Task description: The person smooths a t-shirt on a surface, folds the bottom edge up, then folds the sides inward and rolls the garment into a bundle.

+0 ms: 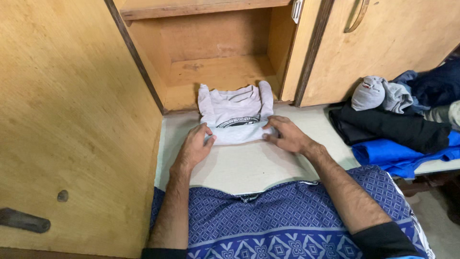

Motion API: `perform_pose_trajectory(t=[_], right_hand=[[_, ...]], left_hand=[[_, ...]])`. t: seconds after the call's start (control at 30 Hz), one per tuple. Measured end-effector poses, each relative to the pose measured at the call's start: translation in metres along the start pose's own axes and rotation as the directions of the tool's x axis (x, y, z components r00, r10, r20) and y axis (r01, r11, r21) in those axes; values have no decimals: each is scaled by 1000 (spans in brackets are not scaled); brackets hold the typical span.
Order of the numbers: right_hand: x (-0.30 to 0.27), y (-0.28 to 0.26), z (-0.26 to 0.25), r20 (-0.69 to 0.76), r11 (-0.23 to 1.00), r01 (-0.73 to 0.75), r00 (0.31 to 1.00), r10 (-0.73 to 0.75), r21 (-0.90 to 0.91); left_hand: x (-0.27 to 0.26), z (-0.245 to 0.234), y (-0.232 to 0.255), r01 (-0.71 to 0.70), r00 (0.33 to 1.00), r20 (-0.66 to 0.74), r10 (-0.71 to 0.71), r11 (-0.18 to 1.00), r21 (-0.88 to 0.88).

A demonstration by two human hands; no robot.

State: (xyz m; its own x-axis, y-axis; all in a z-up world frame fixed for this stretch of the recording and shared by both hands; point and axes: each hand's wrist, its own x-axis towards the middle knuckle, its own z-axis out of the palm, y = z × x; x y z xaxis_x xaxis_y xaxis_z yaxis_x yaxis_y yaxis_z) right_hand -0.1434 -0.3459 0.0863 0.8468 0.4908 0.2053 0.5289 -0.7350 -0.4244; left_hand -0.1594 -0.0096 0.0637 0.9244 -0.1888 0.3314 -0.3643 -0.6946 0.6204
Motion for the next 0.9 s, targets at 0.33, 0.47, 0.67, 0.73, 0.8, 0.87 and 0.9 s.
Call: perform_pose_trajectory(t=[0.33,0.47,0.67,0.73,0.8,0.87,0.9], right_hand=[[-3,-21,-5,-4,995,-102,995,102,4],[-8,-30,-13,-12,996,0,1000,-1,-89],[-24,-44,-20,37,975,111,994,-106,-192],[-31,-46,-19,63,963,159,987,-148,-220],[-36,-45,-16,145,956,139,984,-104,-257],[-40,-40,-12,138,947,195,977,-164,-254],[-43,-36,-10,135,942,222,972,-193,-252]], left_hand=[[-2,0,6,-36,999,-32,35,998,-47],[-7,-11,13,-126,992,26,126,992,14],[-14,-20,12,-249,963,102,250,968,-22],[-14,-20,8,-247,947,194,256,967,-70],[-16,-21,4,-180,947,254,194,981,-79],[-21,-23,5,-50,957,284,61,998,-48],[-25,-23,7,-6,958,285,19,999,-44]])
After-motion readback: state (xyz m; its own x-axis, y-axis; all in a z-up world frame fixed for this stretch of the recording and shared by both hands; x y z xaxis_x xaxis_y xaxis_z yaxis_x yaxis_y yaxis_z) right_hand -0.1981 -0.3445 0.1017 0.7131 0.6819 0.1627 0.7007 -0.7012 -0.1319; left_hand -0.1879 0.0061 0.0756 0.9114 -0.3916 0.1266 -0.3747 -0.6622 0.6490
